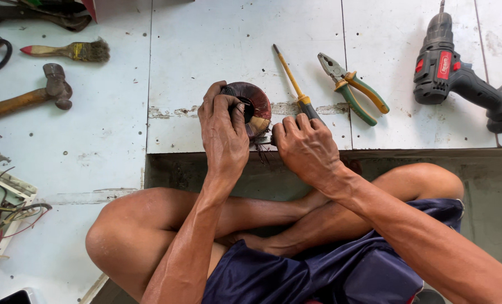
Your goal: The person sits on the floor and uses pliers to strip and adjust wires on a copper-wound electrical coil. They repeatedly pull and trim wire ends while holding the coil steady with their other hand.
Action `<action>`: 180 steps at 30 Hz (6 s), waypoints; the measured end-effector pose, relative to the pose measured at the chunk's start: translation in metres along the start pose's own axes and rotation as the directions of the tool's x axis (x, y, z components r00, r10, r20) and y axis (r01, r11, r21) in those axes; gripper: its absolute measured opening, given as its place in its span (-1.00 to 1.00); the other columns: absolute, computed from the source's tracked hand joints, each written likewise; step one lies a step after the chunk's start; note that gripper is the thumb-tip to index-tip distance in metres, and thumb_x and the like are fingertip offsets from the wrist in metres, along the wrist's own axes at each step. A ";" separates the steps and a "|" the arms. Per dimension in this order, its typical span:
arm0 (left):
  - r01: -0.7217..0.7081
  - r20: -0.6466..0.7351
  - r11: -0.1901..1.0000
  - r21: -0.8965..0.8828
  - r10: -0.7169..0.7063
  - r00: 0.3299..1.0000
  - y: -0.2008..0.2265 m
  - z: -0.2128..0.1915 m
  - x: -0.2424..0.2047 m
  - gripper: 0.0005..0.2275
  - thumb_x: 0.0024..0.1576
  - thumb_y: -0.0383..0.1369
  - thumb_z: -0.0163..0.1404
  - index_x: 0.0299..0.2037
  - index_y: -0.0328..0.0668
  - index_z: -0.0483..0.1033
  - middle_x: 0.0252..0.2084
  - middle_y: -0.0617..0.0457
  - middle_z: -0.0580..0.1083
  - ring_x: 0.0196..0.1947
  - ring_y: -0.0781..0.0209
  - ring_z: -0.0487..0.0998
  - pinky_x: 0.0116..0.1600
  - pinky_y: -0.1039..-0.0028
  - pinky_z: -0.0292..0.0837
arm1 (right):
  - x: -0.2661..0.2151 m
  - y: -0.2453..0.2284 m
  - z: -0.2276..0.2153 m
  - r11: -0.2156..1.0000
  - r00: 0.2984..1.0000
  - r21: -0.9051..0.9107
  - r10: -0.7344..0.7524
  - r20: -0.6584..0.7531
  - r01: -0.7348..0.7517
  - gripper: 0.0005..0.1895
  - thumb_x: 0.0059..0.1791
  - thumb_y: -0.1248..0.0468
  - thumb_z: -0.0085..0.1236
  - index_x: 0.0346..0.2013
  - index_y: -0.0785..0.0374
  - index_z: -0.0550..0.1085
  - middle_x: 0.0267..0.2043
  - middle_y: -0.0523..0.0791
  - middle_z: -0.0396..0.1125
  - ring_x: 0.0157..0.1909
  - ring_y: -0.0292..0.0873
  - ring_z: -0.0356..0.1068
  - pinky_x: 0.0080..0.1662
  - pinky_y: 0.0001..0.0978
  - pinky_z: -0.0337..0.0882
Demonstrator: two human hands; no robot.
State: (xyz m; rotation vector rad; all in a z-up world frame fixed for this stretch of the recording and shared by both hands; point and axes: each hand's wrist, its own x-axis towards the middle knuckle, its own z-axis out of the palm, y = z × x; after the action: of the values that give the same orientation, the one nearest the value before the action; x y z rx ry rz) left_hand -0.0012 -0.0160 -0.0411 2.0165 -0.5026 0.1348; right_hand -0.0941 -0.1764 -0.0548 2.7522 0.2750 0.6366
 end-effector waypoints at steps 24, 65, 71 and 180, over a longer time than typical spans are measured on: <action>-0.010 0.029 0.999 -0.038 0.011 1.000 0.008 -0.009 0.001 -0.93 0.42 -0.41 -0.22 -0.10 -0.07 0.31 0.38 -0.21 0.19 0.37 -0.58 0.18 0.08 -0.46 0.45 | 0.001 0.020 0.008 0.983 0.998 0.173 -0.049 -0.026 0.053 -0.75 0.09 0.22 0.01 -0.47 0.18 0.41 -0.42 -0.07 0.28 -0.26 -0.02 0.42 -0.32 -0.30 0.44; 0.098 0.257 0.992 -0.080 -0.074 0.964 0.024 -0.041 0.007 -0.85 0.24 -0.39 0.02 -0.02 -0.09 0.52 0.53 -0.21 0.05 0.52 -0.51 -0.01 0.31 -0.51 0.12 | 0.004 -0.050 -0.053 0.384 0.756 0.707 0.568 0.325 -0.593 -0.85 0.03 0.10 0.23 -0.18 0.04 0.55 -0.30 -0.08 0.42 -0.17 0.16 0.50 -0.20 0.02 0.51; 0.146 0.392 0.989 -0.023 -0.125 0.911 0.029 -0.051 0.014 -0.74 0.18 -0.46 -0.06 0.02 -0.04 0.60 0.58 -0.20 -0.02 0.54 -0.48 -0.05 0.38 -0.47 0.03 | 0.011 -0.063 -0.042 0.370 0.682 0.683 0.684 0.259 -0.630 -0.81 0.00 0.05 0.32 -0.28 0.01 0.51 -0.33 -0.15 0.39 -0.23 0.11 0.51 -0.24 -0.05 0.51; 0.125 0.170 0.976 -0.177 -0.095 0.981 0.001 -0.013 0.036 -0.88 0.36 -0.33 0.03 -0.17 -0.17 0.47 0.01 -0.11 0.39 0.10 -0.33 0.50 0.12 -0.29 0.42 | -0.005 0.039 -0.046 0.953 0.939 0.182 0.182 0.292 -0.242 -0.77 0.12 0.23 -0.01 0.01 -0.11 0.53 -0.32 -0.21 0.48 -0.17 -0.19 0.43 -0.35 -0.46 0.45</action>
State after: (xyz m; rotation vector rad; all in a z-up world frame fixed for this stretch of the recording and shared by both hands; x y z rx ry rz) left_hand 0.0323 -0.0156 -0.0233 1.8739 -0.4841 -0.1401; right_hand -0.1150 -0.2025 -0.0041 3.0622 -0.0208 0.2810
